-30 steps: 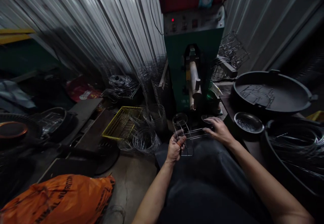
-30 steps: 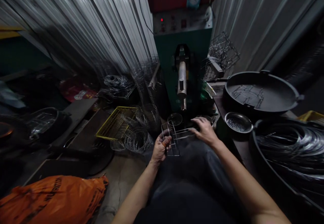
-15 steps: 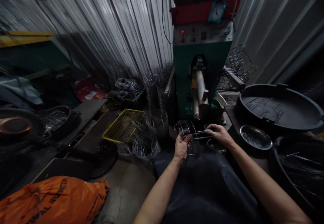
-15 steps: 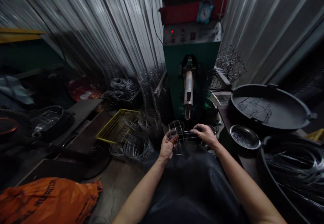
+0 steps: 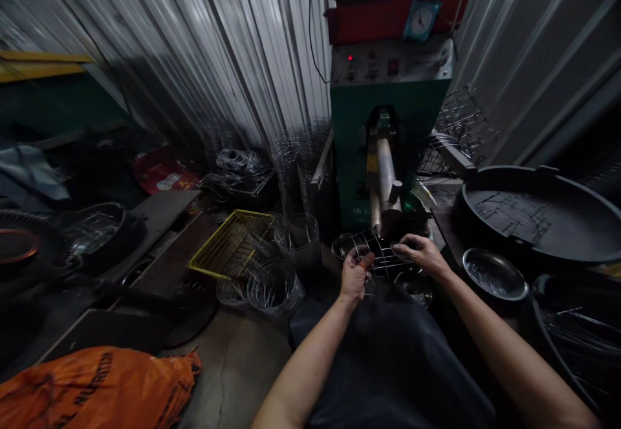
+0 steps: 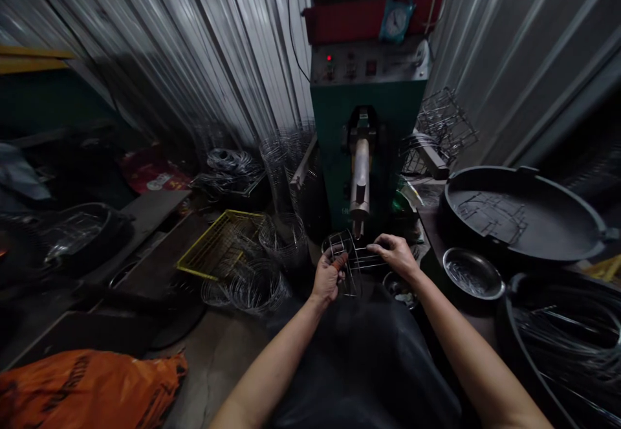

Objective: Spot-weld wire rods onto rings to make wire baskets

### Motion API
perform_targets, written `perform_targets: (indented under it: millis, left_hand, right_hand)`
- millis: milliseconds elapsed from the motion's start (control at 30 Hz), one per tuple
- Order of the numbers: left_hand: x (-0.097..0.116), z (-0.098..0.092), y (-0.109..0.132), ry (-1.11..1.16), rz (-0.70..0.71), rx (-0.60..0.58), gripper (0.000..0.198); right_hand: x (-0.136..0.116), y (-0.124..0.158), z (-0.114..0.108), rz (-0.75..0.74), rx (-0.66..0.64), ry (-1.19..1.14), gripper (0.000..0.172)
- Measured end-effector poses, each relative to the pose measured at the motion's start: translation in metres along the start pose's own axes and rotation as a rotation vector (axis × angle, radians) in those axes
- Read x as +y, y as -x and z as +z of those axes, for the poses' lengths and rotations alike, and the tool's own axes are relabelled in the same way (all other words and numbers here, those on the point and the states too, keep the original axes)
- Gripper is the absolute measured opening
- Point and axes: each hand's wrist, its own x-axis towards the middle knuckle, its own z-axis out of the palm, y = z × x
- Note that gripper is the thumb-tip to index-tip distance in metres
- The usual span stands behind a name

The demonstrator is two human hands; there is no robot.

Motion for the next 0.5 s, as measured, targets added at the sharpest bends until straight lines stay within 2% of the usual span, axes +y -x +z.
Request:
perform_targets:
  millis: [500]
  left_hand:
    - [-0.005, 0.006, -0.016, 0.026, 0.013, -0.019, 0.042]
  right_hand:
    - [0.019, -0.018, -0.001, 0.018, -0.005, -0.031, 0.034]
